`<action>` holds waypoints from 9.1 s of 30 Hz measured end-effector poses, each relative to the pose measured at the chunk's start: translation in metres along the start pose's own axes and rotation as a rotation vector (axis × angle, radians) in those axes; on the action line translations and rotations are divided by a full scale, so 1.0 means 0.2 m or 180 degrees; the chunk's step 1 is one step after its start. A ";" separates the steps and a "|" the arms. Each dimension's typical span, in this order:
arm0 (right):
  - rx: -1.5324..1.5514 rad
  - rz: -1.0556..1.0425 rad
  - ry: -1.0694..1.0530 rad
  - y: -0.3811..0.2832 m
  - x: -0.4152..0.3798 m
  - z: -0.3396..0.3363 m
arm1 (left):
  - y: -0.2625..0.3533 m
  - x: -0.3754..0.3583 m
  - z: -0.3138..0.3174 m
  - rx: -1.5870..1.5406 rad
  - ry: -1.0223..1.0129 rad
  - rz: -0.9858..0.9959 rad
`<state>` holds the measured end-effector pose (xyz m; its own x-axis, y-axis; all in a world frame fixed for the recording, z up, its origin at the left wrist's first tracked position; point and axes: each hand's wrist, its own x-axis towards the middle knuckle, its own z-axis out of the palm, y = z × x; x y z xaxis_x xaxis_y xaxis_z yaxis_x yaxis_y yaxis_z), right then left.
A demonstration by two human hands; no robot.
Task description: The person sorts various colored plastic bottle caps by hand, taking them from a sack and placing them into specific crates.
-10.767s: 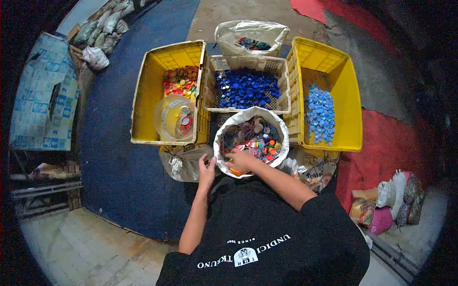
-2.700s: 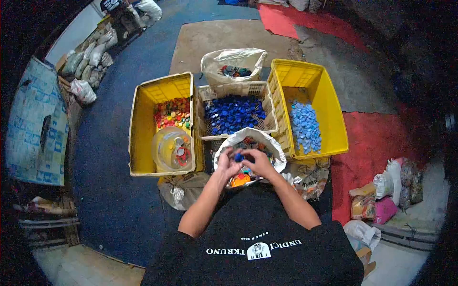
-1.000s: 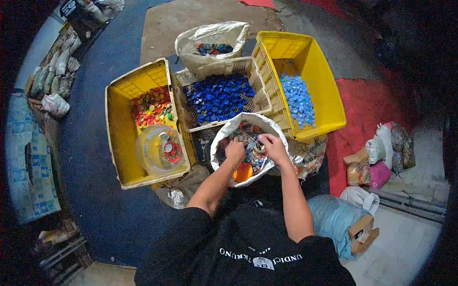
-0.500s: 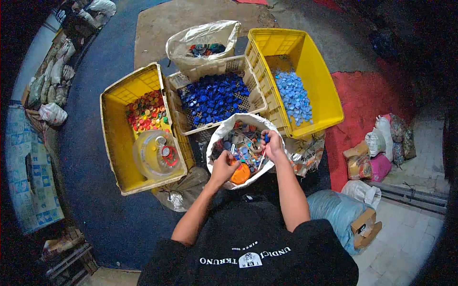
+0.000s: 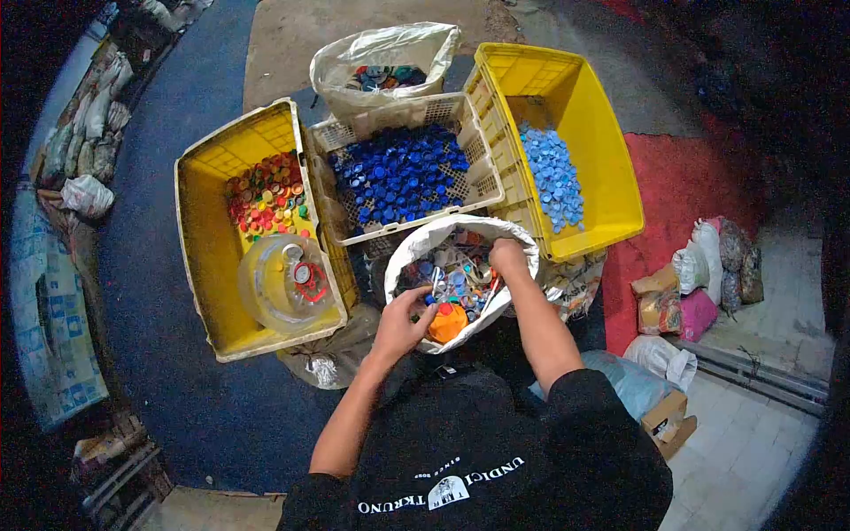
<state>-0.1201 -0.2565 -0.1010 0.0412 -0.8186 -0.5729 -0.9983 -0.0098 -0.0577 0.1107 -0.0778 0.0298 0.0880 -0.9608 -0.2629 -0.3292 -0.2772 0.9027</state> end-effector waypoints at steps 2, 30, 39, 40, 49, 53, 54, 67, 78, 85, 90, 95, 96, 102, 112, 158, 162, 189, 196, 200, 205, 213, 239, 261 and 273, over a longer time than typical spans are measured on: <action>0.0082 -0.0113 -0.0141 -0.08 -0.01 -0.02 | 0.03 -0.01 -0.04 0.0007 -0.0045 -0.0062; 0.2020 -0.1526 0.0851 -0.16 -0.60 -0.25 | -0.16 0.11 0.20 -0.1363 0.0166 -0.0311; 0.1848 -0.1929 0.1530 -0.21 -0.83 -0.30 | 0.13 0.17 0.23 -0.0605 -0.0040 -0.0021; 0.1901 -0.1946 0.1464 -0.22 -0.85 -0.29 | 0.10 0.18 0.24 -0.0667 0.0013 -0.0073; 0.4102 -0.1350 -0.0564 -0.26 -0.80 -0.17 | 0.02 0.16 0.20 -0.0759 0.0512 0.0076; 0.4443 -0.0732 -0.1034 -0.29 -0.81 -0.14 | -0.02 0.17 0.25 -0.1124 0.0477 -0.0114; 0.5103 -0.0545 -0.1335 -0.28 -0.81 -0.15 | 0.02 0.16 0.22 -0.1261 0.0285 -0.0461; 0.5233 -0.0822 -0.1467 -0.17 -0.78 -0.09 | -0.08 0.09 0.16 -0.2853 -0.0218 -0.1390; 0.6873 -0.0261 -0.2058 -0.34 -0.70 -0.08 | -0.13 0.14 -0.04 -0.5207 -0.0345 -0.1916; 0.6056 -0.1200 -0.0598 -0.58 -0.66 -0.67 | 0.18 0.40 -0.39 -0.4299 0.0527 -0.0656; 0.4048 -0.1264 0.0751 -0.36 -0.57 -0.37 | 0.02 0.13 -0.26 -0.1618 0.1081 0.0237; 0.2334 -0.1459 0.0436 -0.20 -0.56 0.06 | -0.40 -0.11 0.05 0.0663 0.0788 -0.1162; 0.2158 -0.1491 0.0540 -0.23 -0.56 0.08 | -0.42 -0.14 0.07 0.0833 0.0773 -0.1142; 0.0698 -0.1351 0.0517 -0.29 -0.46 0.23 | -0.51 -0.23 0.07 -0.0103 0.0431 -0.0669; 0.0727 -0.1192 0.1172 -0.18 -0.55 0.27 | -0.30 -0.35 0.05 0.1217 0.1248 0.0576; 0.0208 -0.1751 0.0317 -0.50 -0.40 0.26 | -0.05 -0.38 0.01 0.0824 0.0919 -0.0242; -0.0252 -0.1596 0.0087 -0.55 -0.36 0.30 | -0.04 -0.47 -0.03 0.0470 0.1246 -0.0578; -0.0145 -0.3001 0.0392 -0.33 -0.27 0.23 | 0.07 -0.54 0.29 -0.0243 0.1883 -0.0877; -0.0487 -0.2944 0.0242 -0.43 -0.20 0.35 | 0.12 -0.57 0.48 -0.0148 0.2014 -0.0893; -0.0603 -0.3083 0.0116 -0.41 -0.19 0.34 | 0.07 -0.59 0.58 -0.0349 0.2095 -0.0996; -0.0489 -0.3036 0.0215 -0.43 -0.17 0.34 | 0.06 -0.61 0.66 -0.0429 0.2113 -0.1155; 0.1038 -0.2572 -0.1601 -0.32 -0.15 0.02 | 0.15 -0.63 0.68 -0.0487 0.2133 -0.0969; -0.0792 -0.2964 0.0206 -0.39 -0.20 0.26 | 0.07 -0.72 0.77 -0.0588 0.1806 -0.0883; 0.7077 0.0048 -0.2707 0.81 -0.74 -0.10 | 0.26 0.07 1.04 -0.2927 -0.0723 -0.1730; 0.7389 -0.0983 -0.0802 1.08 -0.70 -0.51 | 0.77 0.34 1.10 -0.2107 -0.0255 -0.0245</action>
<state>-0.3465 -0.2013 0.0499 0.3054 -0.8591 -0.4107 0.7122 0.4924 -0.5003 -0.1406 -0.1852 0.0767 0.0097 -0.9417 -0.3364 0.3237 -0.3153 0.8921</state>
